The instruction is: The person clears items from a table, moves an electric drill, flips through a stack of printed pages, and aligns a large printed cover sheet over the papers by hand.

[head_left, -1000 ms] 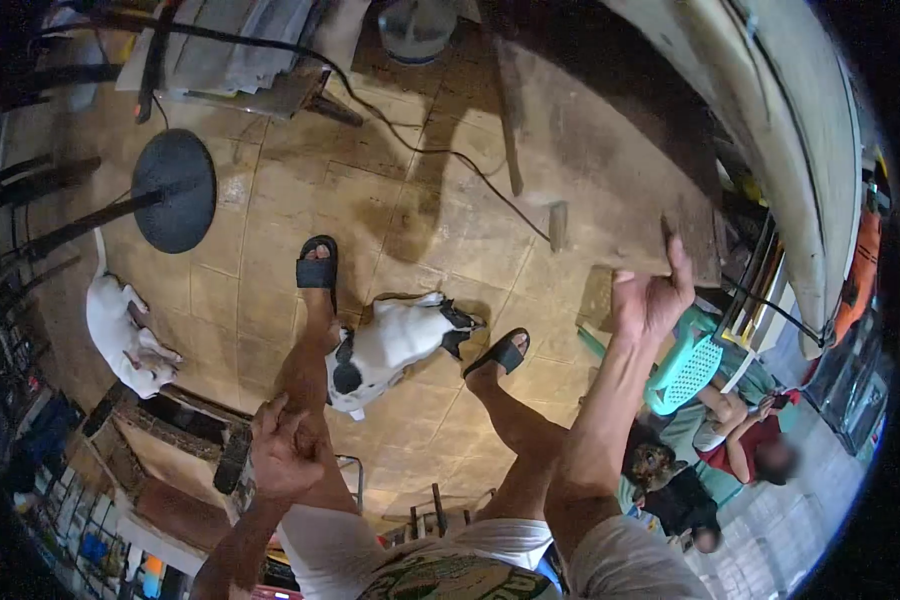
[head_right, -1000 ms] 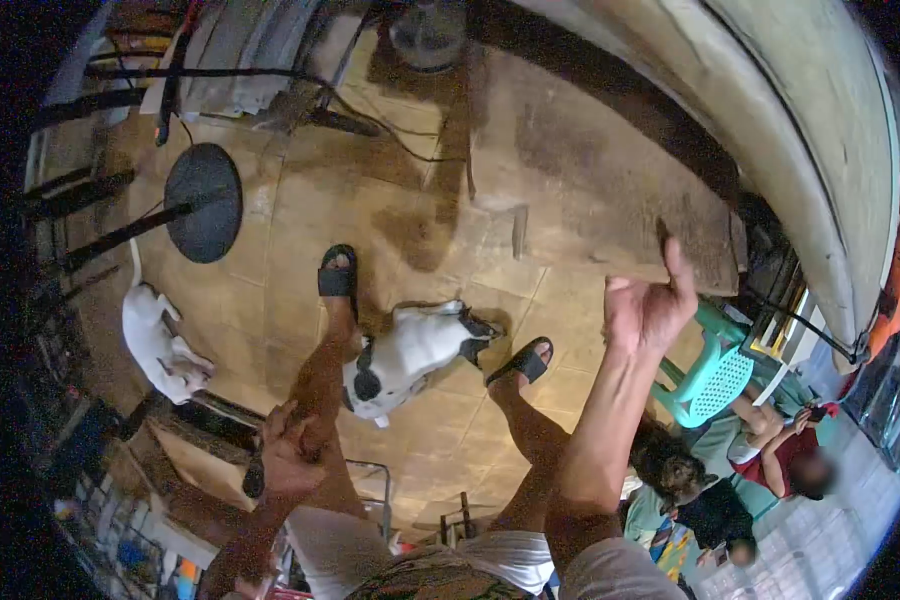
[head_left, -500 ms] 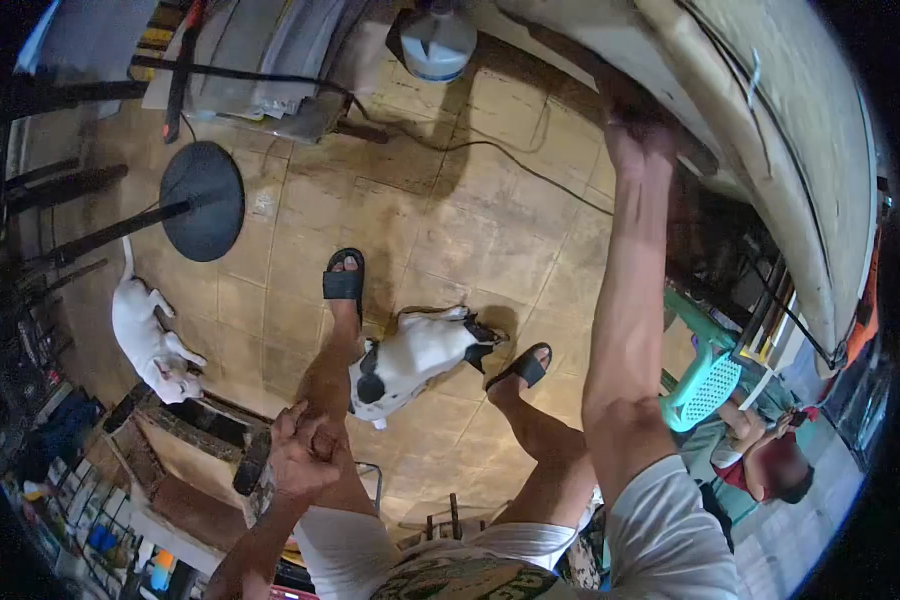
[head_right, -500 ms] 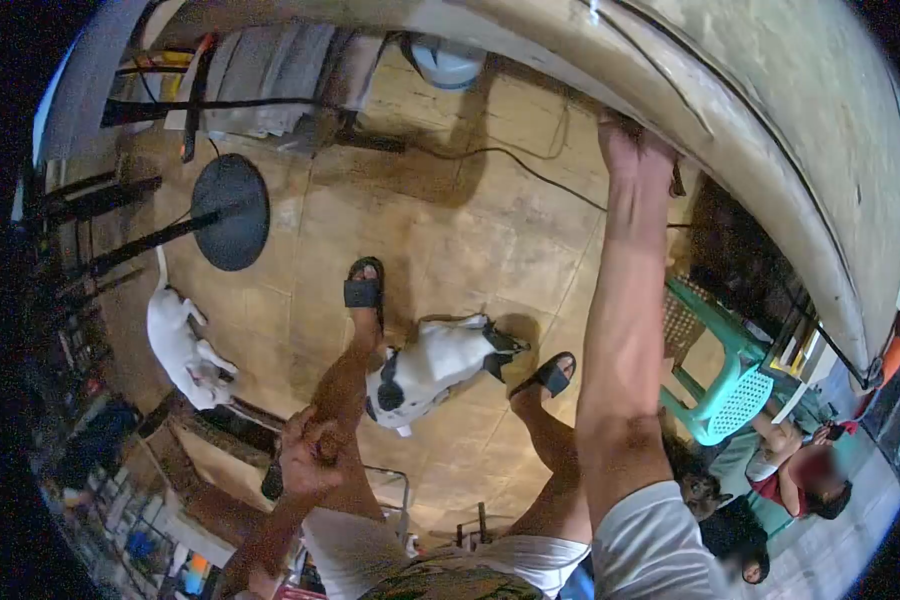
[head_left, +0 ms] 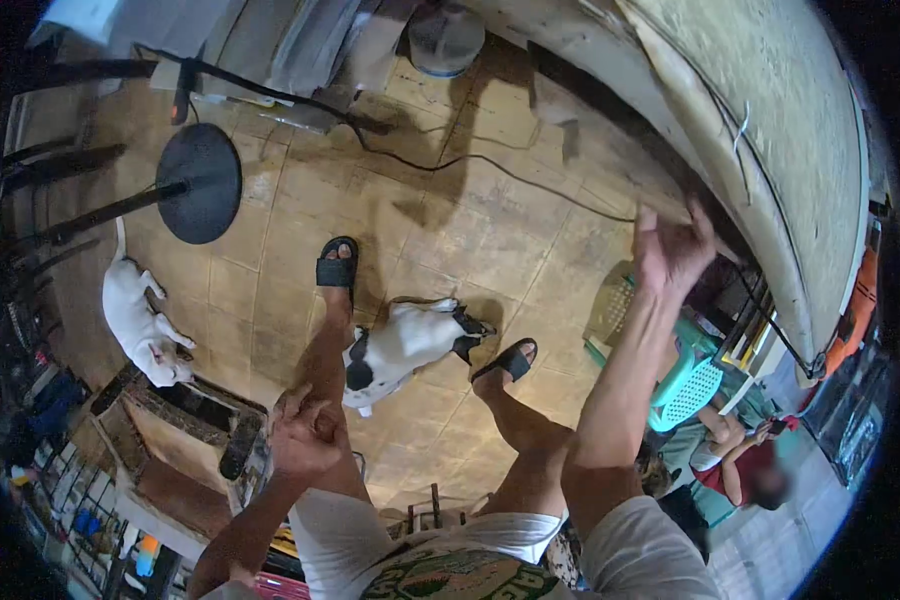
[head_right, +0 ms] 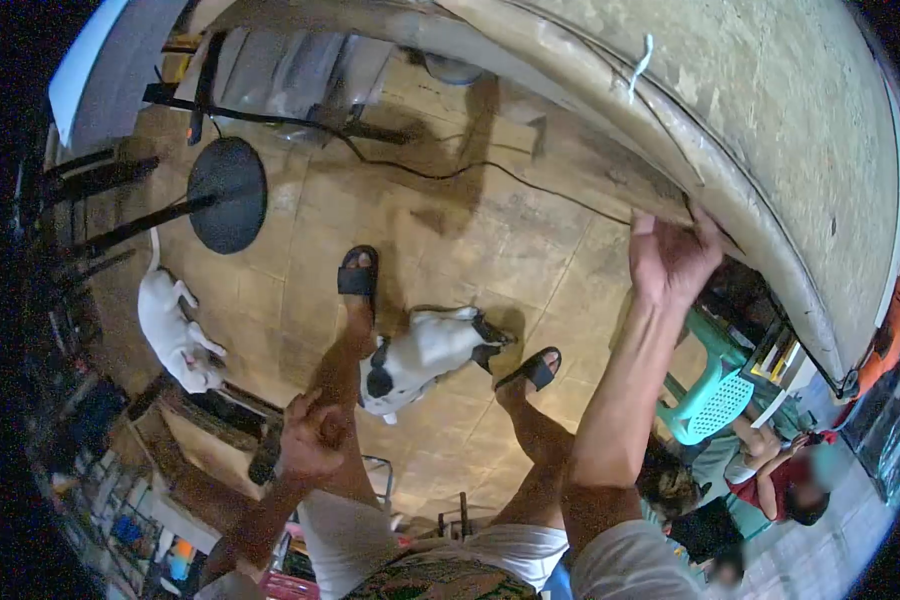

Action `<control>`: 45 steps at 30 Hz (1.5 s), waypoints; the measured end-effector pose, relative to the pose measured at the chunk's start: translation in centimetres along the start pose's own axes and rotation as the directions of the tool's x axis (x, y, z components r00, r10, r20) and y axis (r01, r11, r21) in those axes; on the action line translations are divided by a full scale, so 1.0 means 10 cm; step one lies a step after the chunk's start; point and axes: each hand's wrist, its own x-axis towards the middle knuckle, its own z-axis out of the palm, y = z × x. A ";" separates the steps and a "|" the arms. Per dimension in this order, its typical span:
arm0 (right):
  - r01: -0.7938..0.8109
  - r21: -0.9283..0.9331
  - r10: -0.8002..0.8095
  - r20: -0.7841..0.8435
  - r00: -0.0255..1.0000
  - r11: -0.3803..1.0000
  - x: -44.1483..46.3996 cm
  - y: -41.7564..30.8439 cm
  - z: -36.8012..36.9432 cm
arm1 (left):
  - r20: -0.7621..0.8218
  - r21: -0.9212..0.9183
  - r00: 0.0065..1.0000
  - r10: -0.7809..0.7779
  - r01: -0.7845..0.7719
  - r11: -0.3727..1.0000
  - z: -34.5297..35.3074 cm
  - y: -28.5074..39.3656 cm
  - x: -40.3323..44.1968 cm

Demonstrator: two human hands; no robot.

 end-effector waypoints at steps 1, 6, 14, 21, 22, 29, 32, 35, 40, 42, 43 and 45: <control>0.021 0.000 -0.021 0.042 0.999 1.000 0.18 0.07 -0.04 | -0.008 -0.001 1.000 -0.001 0.001 1.000 0.06 -0.02 -0.01; 0.124 0.087 -0.101 -0.236 0.967 0.988 0.83 0.50 0.24 | 0.016 -0.227 0.990 -0.141 0.141 0.964 0.16 -0.24 -0.15; -0.006 0.137 -0.016 0.159 0.987 0.991 1.72 0.53 0.19 | -0.056 -0.015 0.998 0.024 -0.024 1.000 -0.14 -0.20 -0.03; 0.029 0.056 -0.032 0.056 0.998 0.998 1.43 0.27 0.10 | -0.100 -0.034 0.994 -0.038 0.035 0.999 -0.24 -0.36 0.05; 0.029 0.055 -0.031 0.046 0.998 0.998 1.38 0.26 0.06 | -0.120 -0.058 0.992 -0.033 0.026 0.998 -0.24 -0.39 0.07; -0.017 0.014 0.017 0.022 1.000 1.000 1.35 0.22 -0.15 | -0.128 -0.054 0.986 -0.102 0.096 0.994 -0.26 -0.21 0.18; -0.060 -0.018 0.061 0.013 0.998 0.998 1.28 0.24 -0.28 | -0.084 -0.059 0.991 -0.102 0.097 0.993 -0.25 -0.18 0.09; -0.141 -0.094 0.141 -0.005 0.990 0.986 1.06 0.33 -0.56 | -0.069 -0.079 0.994 -0.084 0.078 0.994 -0.19 -0.09 0.08; -0.453 -0.251 0.454 -0.058 0.889 0.855 -0.27 0.58 -1.57 | 0.008 -0.099 1.000 0.017 -0.016 0.995 0.02 -0.11 0.10; -0.602 -0.212 0.593 -0.113 0.798 0.770 -1.29 0.56 -2.19 | 0.295 -0.357 0.942 -0.160 0.264 0.896 0.14 -0.19 0.14; -0.583 -0.152 0.563 -0.157 0.811 0.798 -1.90 0.49 -2.47 | 0.408 -0.396 0.894 -0.186 0.357 0.846 0.24 -0.29 0.12; -0.663 0.359 0.656 0.161 0.737 0.657 -2.54 0.20 -2.97 | 0.249 0.102 0.968 -0.020 -0.006 0.995 0.70 -0.68 0.19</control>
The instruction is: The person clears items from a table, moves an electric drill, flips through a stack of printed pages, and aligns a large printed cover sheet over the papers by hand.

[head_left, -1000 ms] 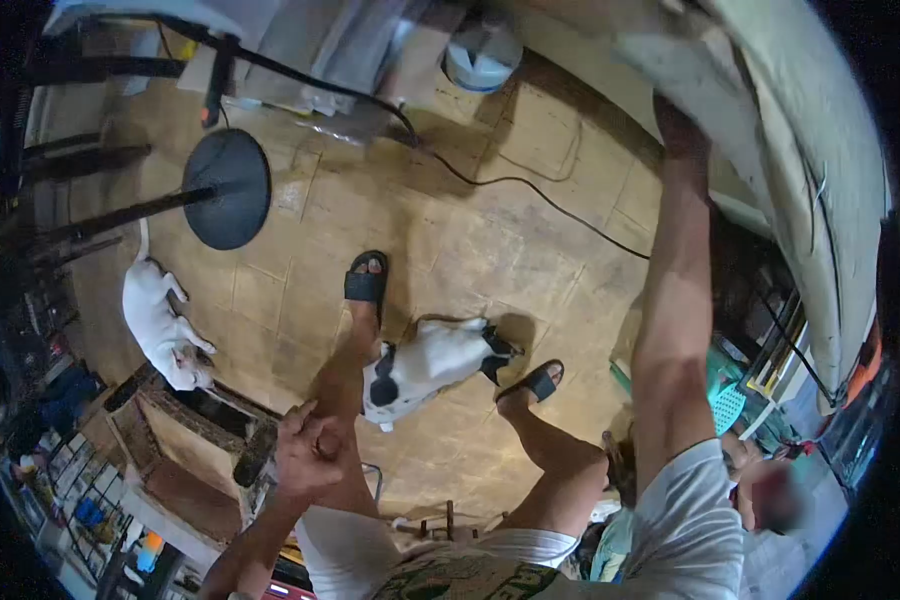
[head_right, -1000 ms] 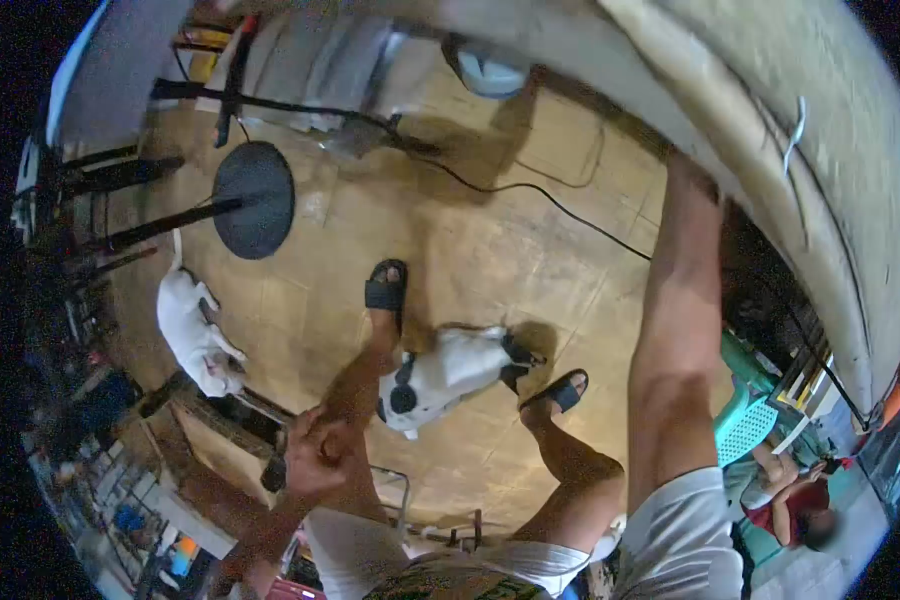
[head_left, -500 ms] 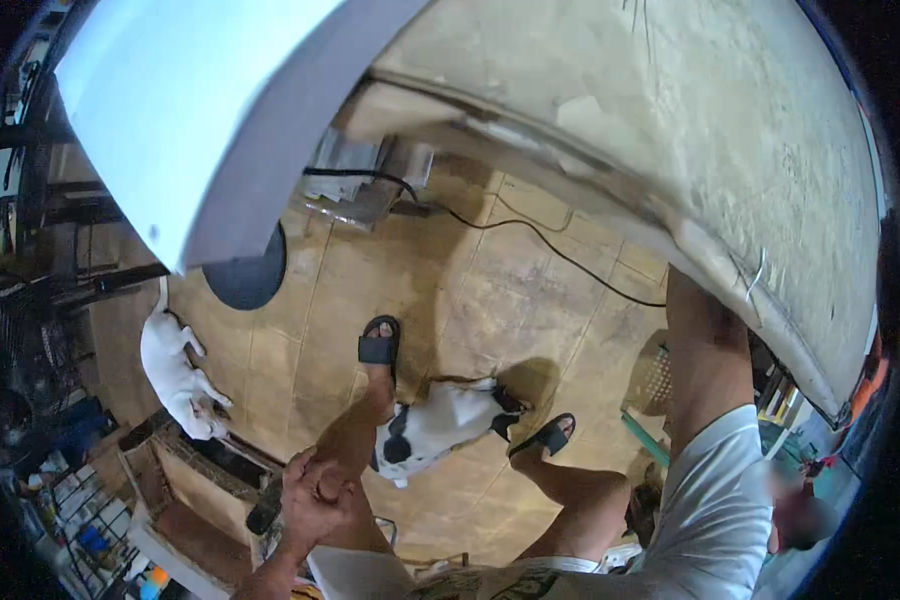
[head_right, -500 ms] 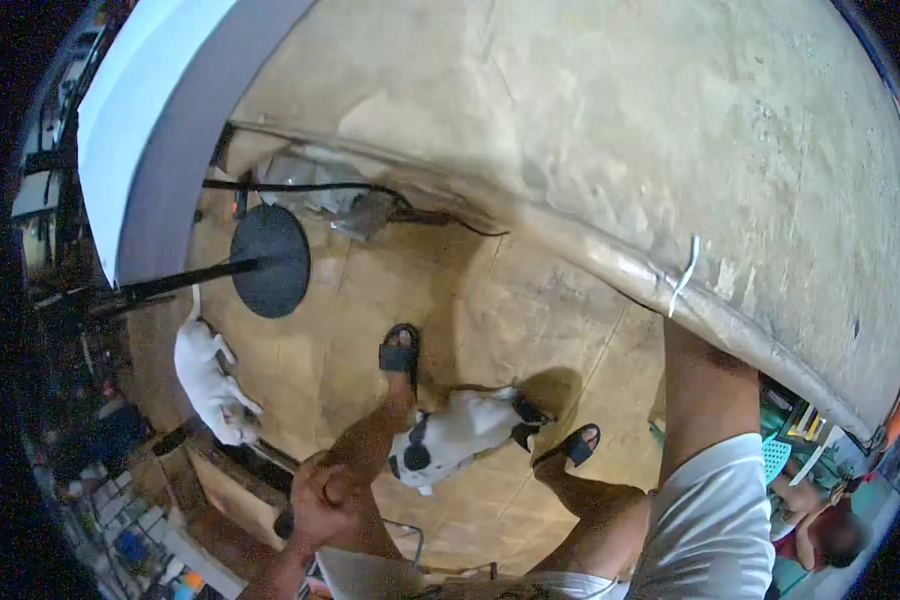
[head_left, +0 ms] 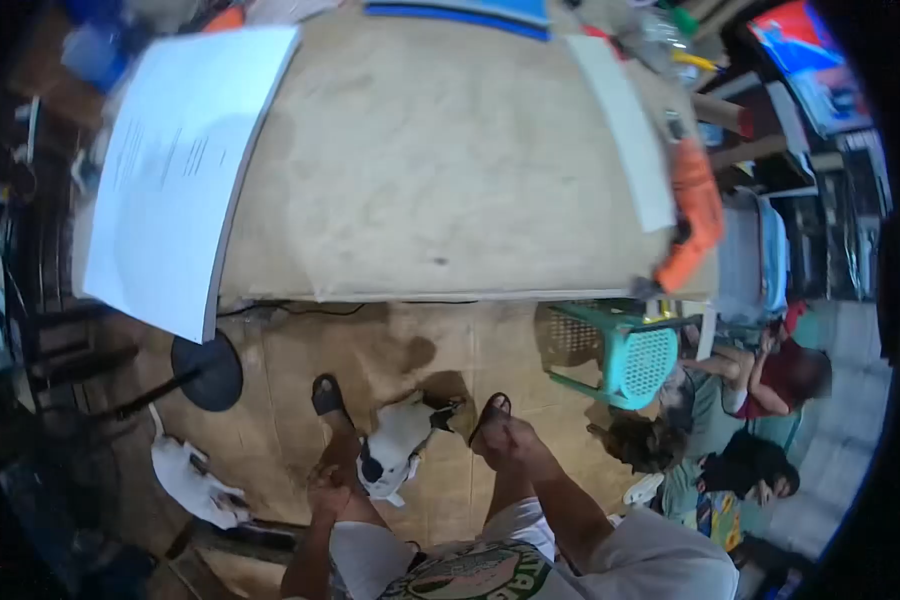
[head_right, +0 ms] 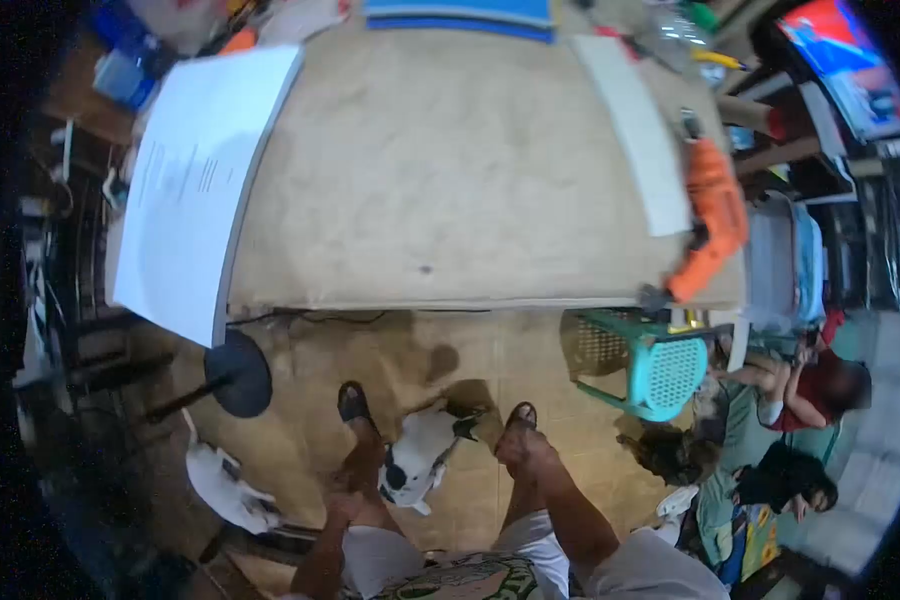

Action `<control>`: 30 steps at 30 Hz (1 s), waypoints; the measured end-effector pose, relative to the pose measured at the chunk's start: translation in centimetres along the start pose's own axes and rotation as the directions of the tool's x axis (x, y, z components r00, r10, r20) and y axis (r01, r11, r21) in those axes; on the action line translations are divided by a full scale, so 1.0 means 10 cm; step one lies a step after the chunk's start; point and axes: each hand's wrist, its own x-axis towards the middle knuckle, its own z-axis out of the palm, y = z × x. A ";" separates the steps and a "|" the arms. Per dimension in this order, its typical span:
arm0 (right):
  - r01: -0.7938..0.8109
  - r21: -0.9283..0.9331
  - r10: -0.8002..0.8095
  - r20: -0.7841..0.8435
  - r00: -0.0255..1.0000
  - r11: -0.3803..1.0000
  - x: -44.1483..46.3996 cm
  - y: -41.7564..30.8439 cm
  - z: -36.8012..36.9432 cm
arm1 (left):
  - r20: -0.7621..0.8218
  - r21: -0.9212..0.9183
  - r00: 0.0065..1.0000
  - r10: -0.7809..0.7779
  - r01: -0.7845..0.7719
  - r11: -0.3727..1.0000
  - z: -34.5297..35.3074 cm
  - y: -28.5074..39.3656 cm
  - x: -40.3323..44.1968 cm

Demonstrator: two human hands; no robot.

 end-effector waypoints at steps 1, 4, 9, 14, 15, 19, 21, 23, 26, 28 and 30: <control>-0.028 0.118 0.017 0.085 0.996 0.993 -0.33 0.05 0.30 | 0.001 0.018 1.000 0.023 -0.023 1.000 -0.02 0.08 0.04; -0.049 -0.560 -0.393 -0.639 0.661 0.827 -1.32 0.03 1.02 | 0.144 0.372 0.961 0.237 -0.274 0.887 -0.16 0.61 -0.06; 0.141 -0.845 -0.743 -0.359 0.565 0.516 -1.85 -0.81 1.51 | 0.616 0.268 0.752 0.235 -0.481 0.835 -0.53 1.73 -0.10; -0.019 -0.970 -0.961 0.237 0.146 -0.242 -1.39 -1.83 2.80 | -0.348 0.192 0.627 0.697 -0.680 0.708 -2.37 3.58 0.10; -0.047 -0.973 -0.972 0.222 0.081 -0.226 -1.29 -1.87 3.41 | -0.457 0.229 0.553 0.697 -0.684 0.693 -2.85 3.92 0.25; 0.116 -0.944 -0.950 0.312 0.000 -0.310 -0.77 -2.30 4.08 | -0.562 0.365 0.502 0.658 -0.563 0.742 -3.87 4.38 1.43; -0.163 -0.909 -0.920 0.392 -0.015 -0.385 -0.47 -2.45 4.21 | -0.525 0.377 0.497 0.691 -0.592 0.712 -4.17 4.67 2.11; -0.219 -0.906 -0.928 0.372 0.001 -0.363 -0.34 -2.39 4.30 | -0.460 0.457 0.466 0.756 -0.605 0.651 -4.28 4.88 2.59; -0.209 -0.909 -0.923 0.380 -0.063 -0.360 -0.29 -2.38 4.30 | -0.311 0.549 0.531 0.788 -0.576 0.605 -4.34 5.28 3.22; -0.222 -0.908 -0.922 0.380 -0.078 -0.355 -0.27 -2.39 4.26 | -0.313 0.560 0.485 0.816 -0.600 0.572 -4.25 5.52 3.26; -0.226 -0.901 -0.915 0.395 -0.080 -0.370 -0.28 -2.40 4.23 | -0.279 0.509 0.407 0.870 -0.705 0.494 -4.10 5.67 3.22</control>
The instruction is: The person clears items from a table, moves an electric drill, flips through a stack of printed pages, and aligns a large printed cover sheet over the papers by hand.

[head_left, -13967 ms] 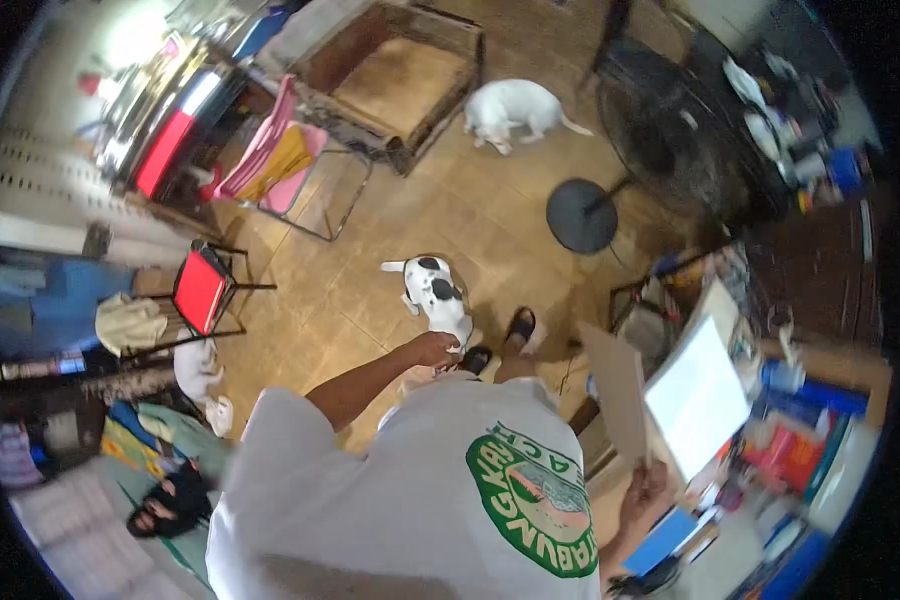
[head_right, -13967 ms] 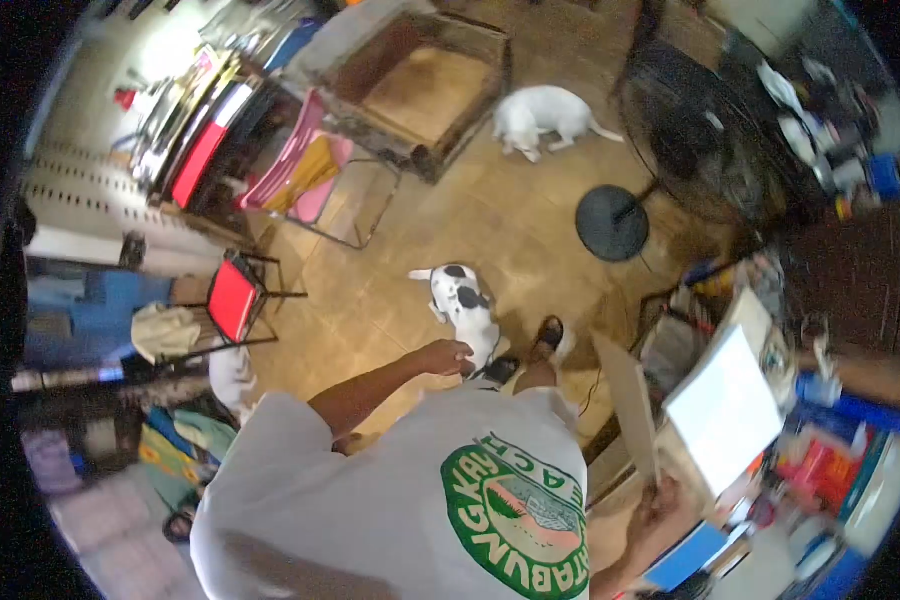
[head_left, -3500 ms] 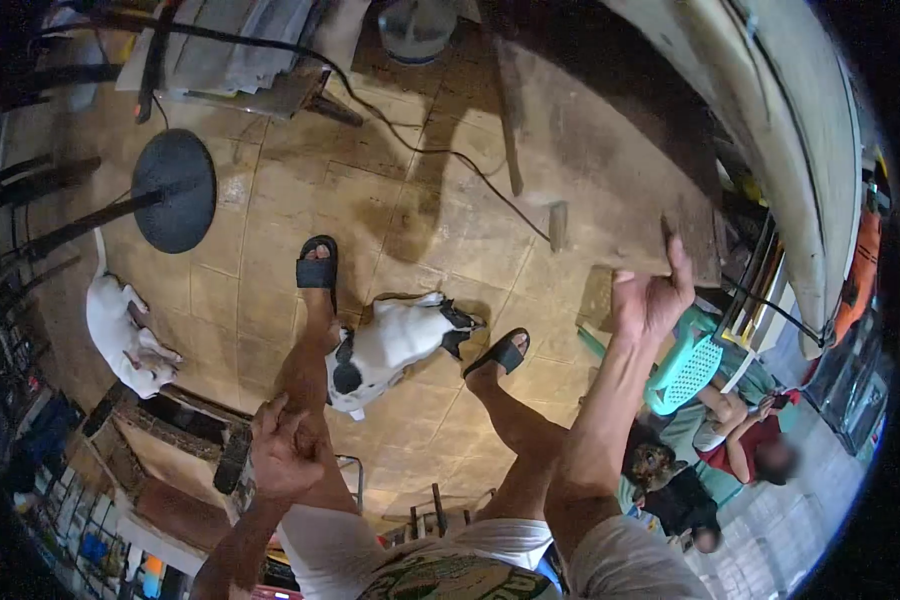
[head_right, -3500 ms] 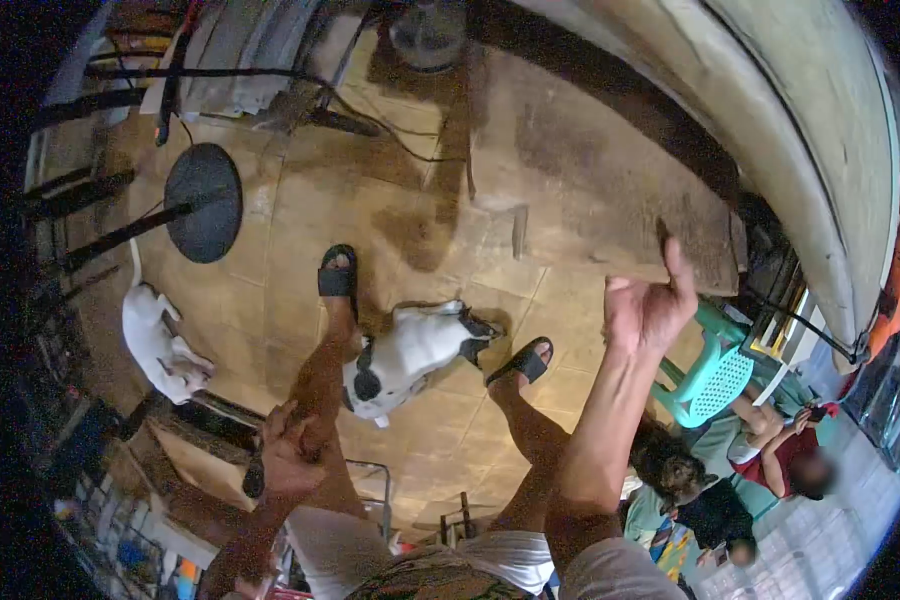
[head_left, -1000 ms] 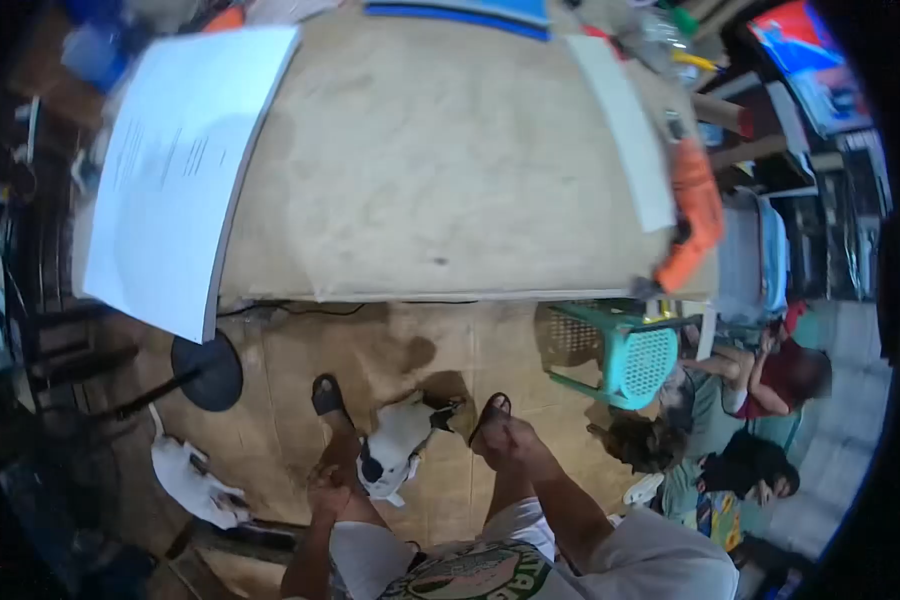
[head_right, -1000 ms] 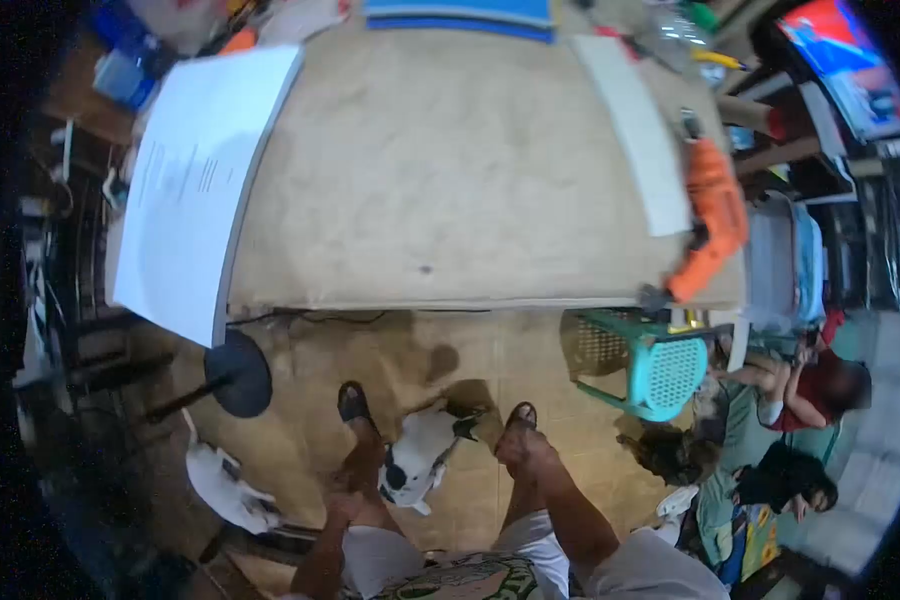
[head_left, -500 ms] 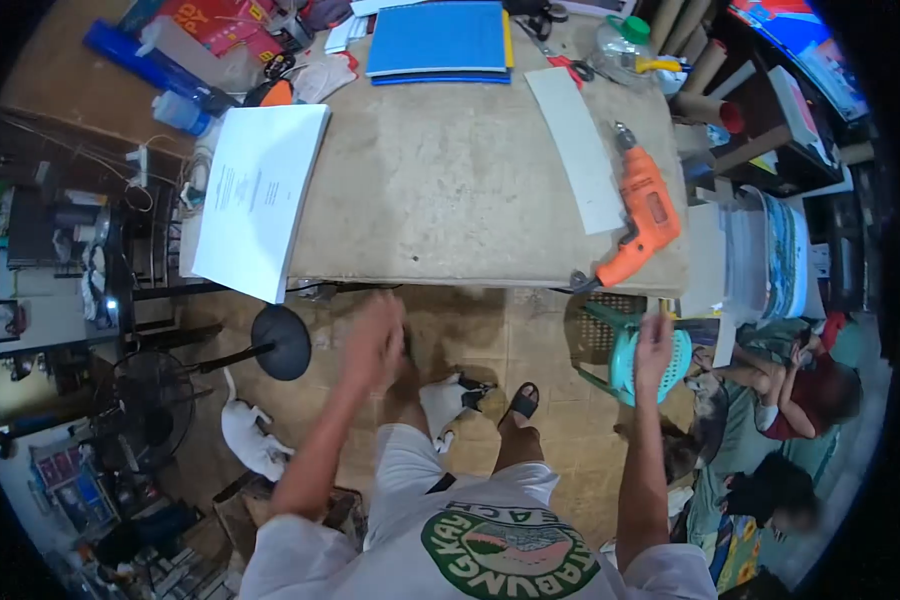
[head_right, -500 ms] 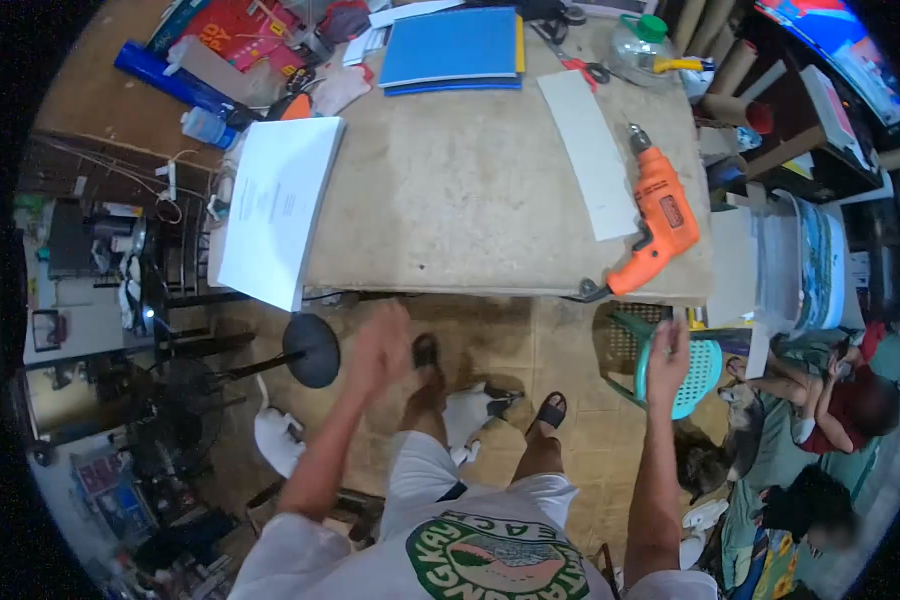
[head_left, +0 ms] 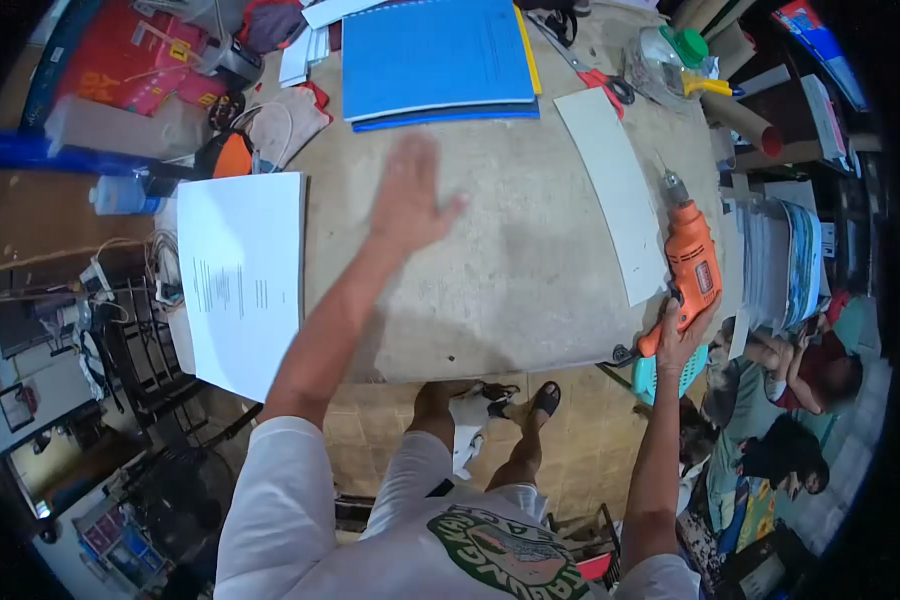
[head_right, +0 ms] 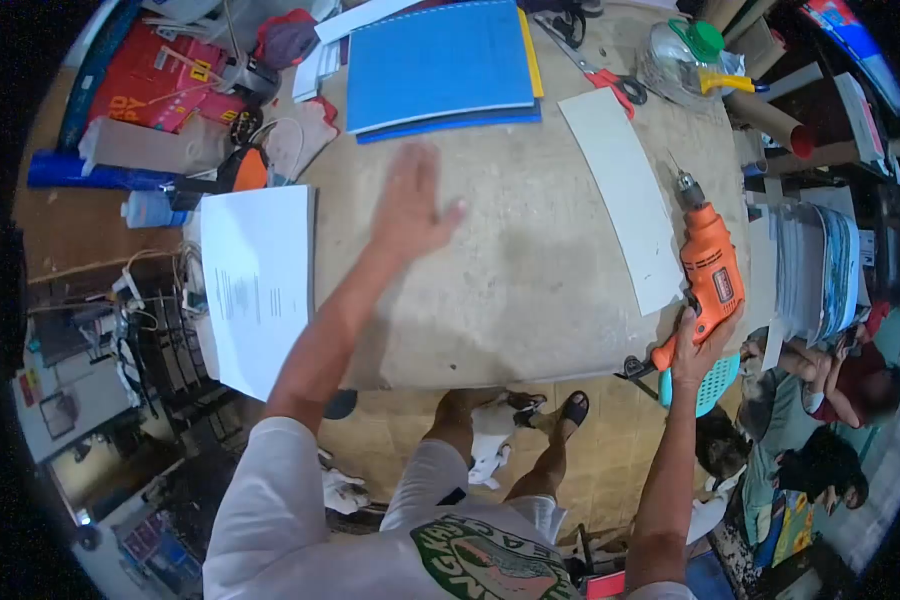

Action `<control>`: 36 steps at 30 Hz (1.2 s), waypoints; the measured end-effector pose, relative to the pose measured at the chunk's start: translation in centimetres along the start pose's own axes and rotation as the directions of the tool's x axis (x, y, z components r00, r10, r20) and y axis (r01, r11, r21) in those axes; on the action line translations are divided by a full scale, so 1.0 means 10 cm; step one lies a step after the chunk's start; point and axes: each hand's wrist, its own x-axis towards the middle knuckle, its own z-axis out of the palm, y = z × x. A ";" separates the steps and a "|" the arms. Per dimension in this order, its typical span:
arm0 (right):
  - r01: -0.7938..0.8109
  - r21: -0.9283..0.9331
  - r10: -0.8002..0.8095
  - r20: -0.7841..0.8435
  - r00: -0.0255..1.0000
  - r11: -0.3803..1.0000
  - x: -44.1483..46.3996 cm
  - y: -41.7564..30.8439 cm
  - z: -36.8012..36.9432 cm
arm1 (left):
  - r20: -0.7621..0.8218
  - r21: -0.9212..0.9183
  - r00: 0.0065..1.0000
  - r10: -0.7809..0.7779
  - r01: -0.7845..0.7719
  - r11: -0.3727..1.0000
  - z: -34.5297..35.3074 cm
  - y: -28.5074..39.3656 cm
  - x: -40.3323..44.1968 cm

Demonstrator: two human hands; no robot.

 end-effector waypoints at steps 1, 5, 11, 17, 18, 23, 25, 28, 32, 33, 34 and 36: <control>-0.001 0.024 0.001 0.010 1.000 1.000 -0.01 0.00 0.00 | 0.013 -0.106 0.997 0.074 -0.072 0.992 0.07 0.09 0.01; -0.007 0.071 0.004 0.035 0.999 0.997 0.02 -0.06 0.00 | 0.223 -0.419 0.782 0.581 -0.462 0.782 -0.02 0.72 -0.26; -0.003 -0.033 0.004 0.033 0.999 0.999 0.03 -0.01 -0.01 | -0.111 -0.049 0.990 0.084 -0.090 0.995 -0.29 -0.06 0.38; -0.012 -0.001 0.012 0.026 1.000 1.000 0.02 -0.08 -0.01 | -0.010 0.190 0.973 0.229 -0.222 0.956 -0.48 -0.59 0.88; -0.011 0.023 0.010 0.025 1.000 1.000 0.02 -0.08 -0.01 | 0.058 0.240 0.964 0.260 -0.267 0.933 -0.47 -0.56 0.91; -0.029 0.068 0.026 0.047 0.999 0.997 0.03 -0.10 -0.01 | -0.184 0.163 0.983 -0.018 0.049 0.985 -0.54 -0.35 0.98; -0.026 0.089 0.022 0.042 0.999 0.996 0.02 -0.08 -0.02 | -0.303 0.109 0.945 -0.120 0.160 0.981 -0.55 -0.40 1.00; 0.005 0.074 -0.009 0.049 0.999 0.997 0.01 0.04 -0.02 | -0.330 -0.318 0.644 -0.690 0.612 0.724 -0.41 -0.95 1.06; 0.032 0.059 -0.036 0.073 0.997 0.998 0.02 0.12 -0.04 | 0.154 -0.495 0.505 -0.849 0.783 0.376 -0.59 -1.03 1.24; 0.029 0.075 -0.034 0.073 0.997 0.997 0.01 0.11 -0.04 | 0.242 -0.365 0.487 -0.839 0.847 0.386 -0.69 -0.99 1.30; 0.048 0.046 -0.052 0.087 0.995 0.998 0.02 0.11 -0.06 | 0.234 -0.364 0.481 -0.845 0.849 0.383 -0.78 -0.97 1.32; -0.046 0.060 0.037 0.150 0.988 0.997 0.09 -0.06 -0.18 | 0.408 -0.411 0.438 -0.801 0.872 0.267 -0.84 -0.96 1.37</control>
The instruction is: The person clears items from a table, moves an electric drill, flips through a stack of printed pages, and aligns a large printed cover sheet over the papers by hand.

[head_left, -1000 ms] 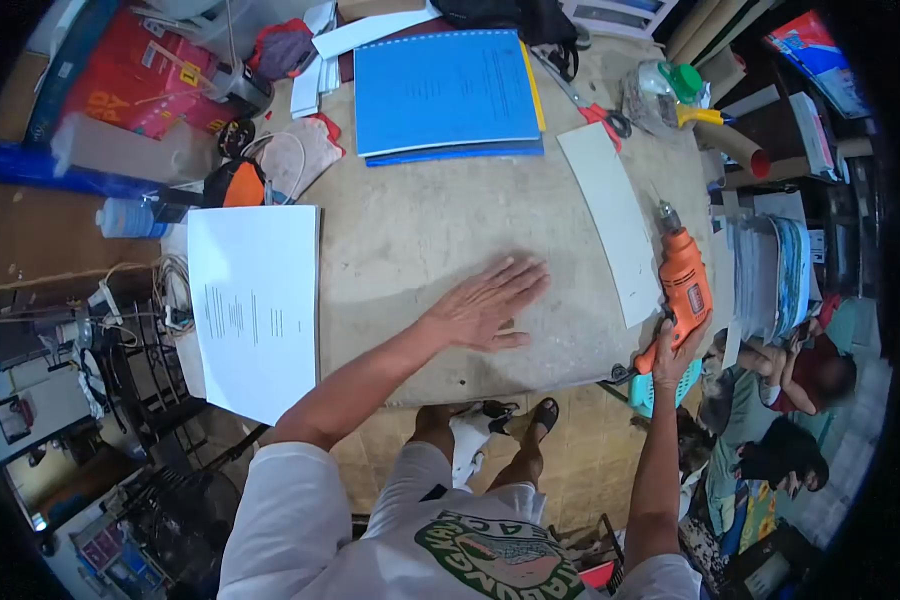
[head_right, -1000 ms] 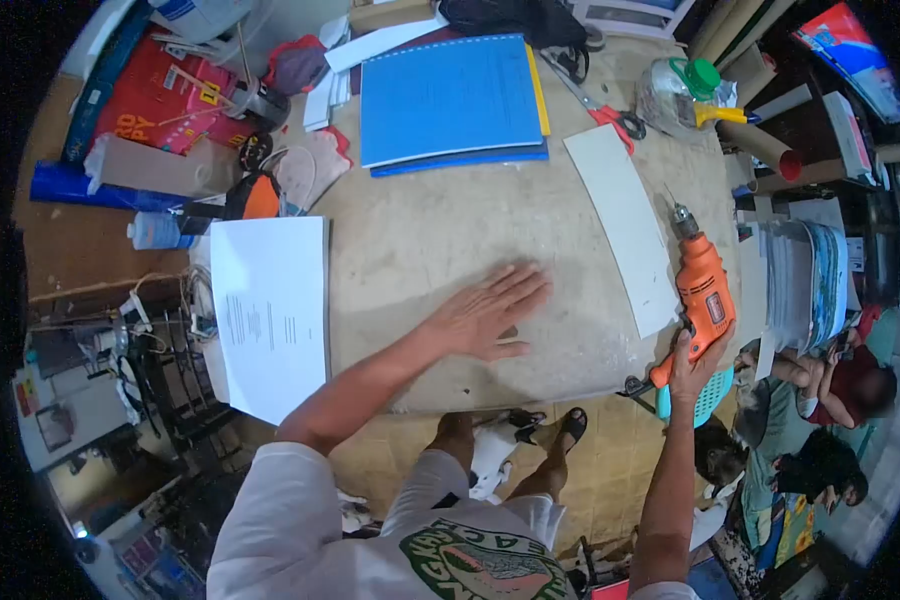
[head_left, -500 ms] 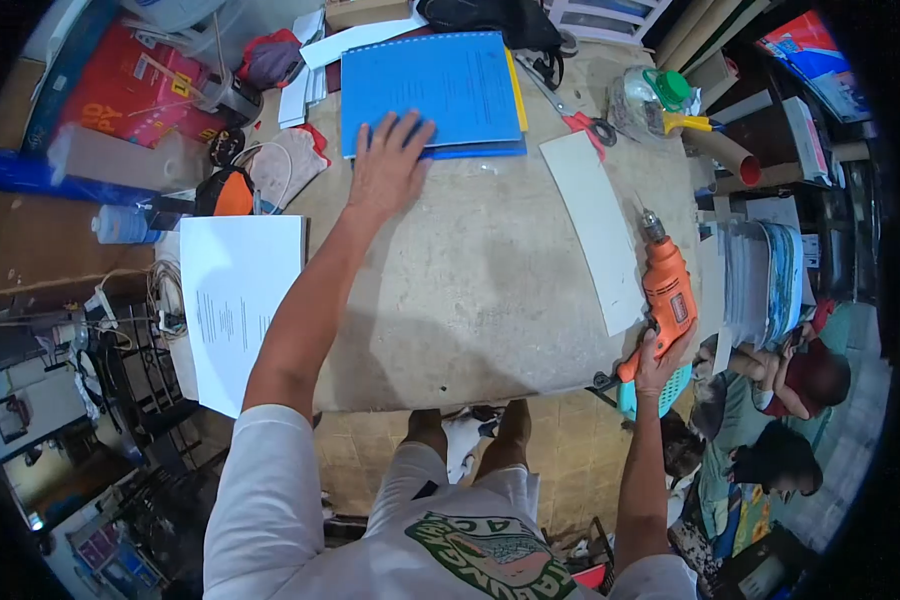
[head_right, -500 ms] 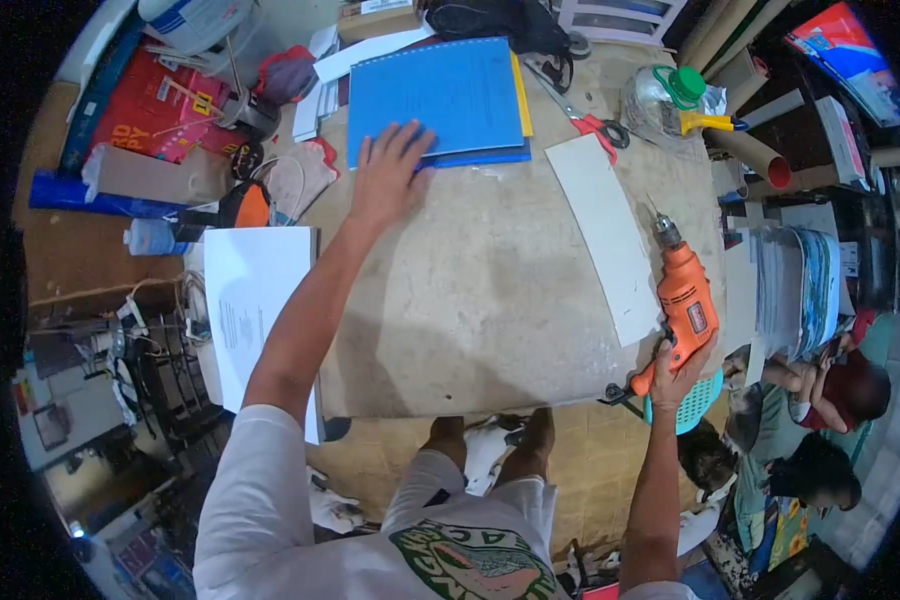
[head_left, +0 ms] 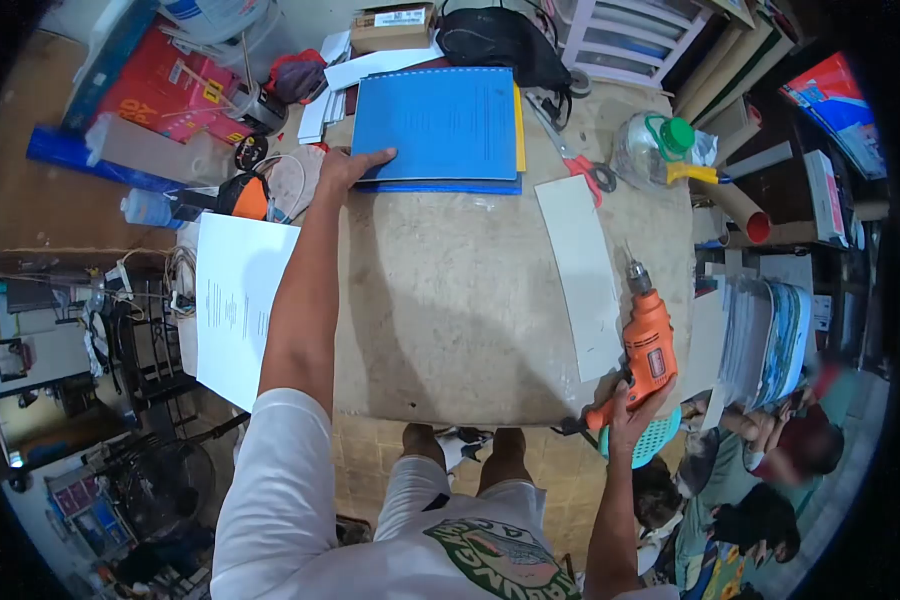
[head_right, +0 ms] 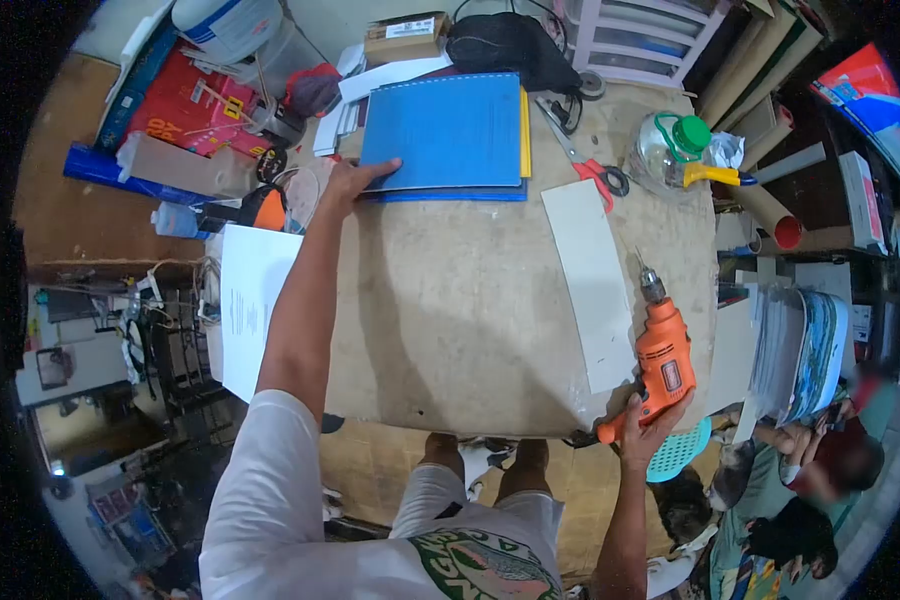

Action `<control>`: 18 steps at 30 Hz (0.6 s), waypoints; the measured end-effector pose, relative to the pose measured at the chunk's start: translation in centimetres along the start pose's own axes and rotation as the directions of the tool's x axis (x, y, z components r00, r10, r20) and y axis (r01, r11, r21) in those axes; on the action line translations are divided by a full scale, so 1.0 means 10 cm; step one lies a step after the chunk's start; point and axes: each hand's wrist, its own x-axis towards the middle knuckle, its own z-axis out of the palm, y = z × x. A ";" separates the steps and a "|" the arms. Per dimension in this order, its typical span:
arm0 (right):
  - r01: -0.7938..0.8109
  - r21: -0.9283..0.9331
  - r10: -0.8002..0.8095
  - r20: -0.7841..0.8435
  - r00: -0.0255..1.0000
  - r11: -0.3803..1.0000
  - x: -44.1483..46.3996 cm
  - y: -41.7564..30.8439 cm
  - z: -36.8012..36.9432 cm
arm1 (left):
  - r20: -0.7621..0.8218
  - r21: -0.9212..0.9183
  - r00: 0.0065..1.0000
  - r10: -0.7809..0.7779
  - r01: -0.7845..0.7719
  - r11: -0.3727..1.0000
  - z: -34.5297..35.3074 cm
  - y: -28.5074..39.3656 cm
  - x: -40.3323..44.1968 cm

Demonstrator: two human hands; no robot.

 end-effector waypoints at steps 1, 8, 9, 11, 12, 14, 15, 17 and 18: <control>-0.095 0.015 0.094 0.054 0.994 0.995 0.04 -0.10 -0.07 | 0.000 -0.006 1.000 -0.002 0.002 1.000 0.02 0.00 0.03; -0.278 0.226 0.237 0.192 0.952 0.933 0.23 -0.09 -0.27 | 0.281 -0.418 0.958 0.063 0.063 0.906 0.21 -0.31 0.24; -0.309 0.214 0.270 0.195 0.943 0.927 0.22 -0.14 -0.27 | 0.273 -0.366 0.958 0.083 0.023 0.930 0.21 -0.25 0.08; -0.361 0.119 0.349 0.112 0.931 0.925 0.24 -0.29 -0.21 | 0.185 -0.466 0.962 0.199 -0.092 0.880 0.28 -0.22 -0.20; -0.285 -0.012 0.285 -0.010 0.958 0.958 0.27 -0.41 -0.17 | 0.082 -0.542 0.953 0.290 -0.202 0.816 0.34 -0.27 -0.31; -0.143 -0.043 0.138 -0.097 0.986 0.989 0.36 -0.62 0.01 | 0.008 -0.588 0.968 0.249 -0.197 0.785 0.53 -0.42 -0.30; -0.134 -0.047 0.129 -0.100 0.987 0.990 0.47 -0.79 0.20 | -0.067 -0.624 0.972 0.223 -0.216 0.751 0.58 -0.47 -0.25; -0.001 0.152 -0.019 0.127 0.992 0.988 0.76 -1.25 0.72 | -0.070 -0.571 0.965 0.253 -0.247 0.783 0.59 -0.59 -0.23; 0.153 0.041 -0.158 0.177 0.971 0.987 0.90 -1.67 0.99 | -0.067 -0.505 0.958 0.280 -0.274 0.818 0.59 -0.63 -0.23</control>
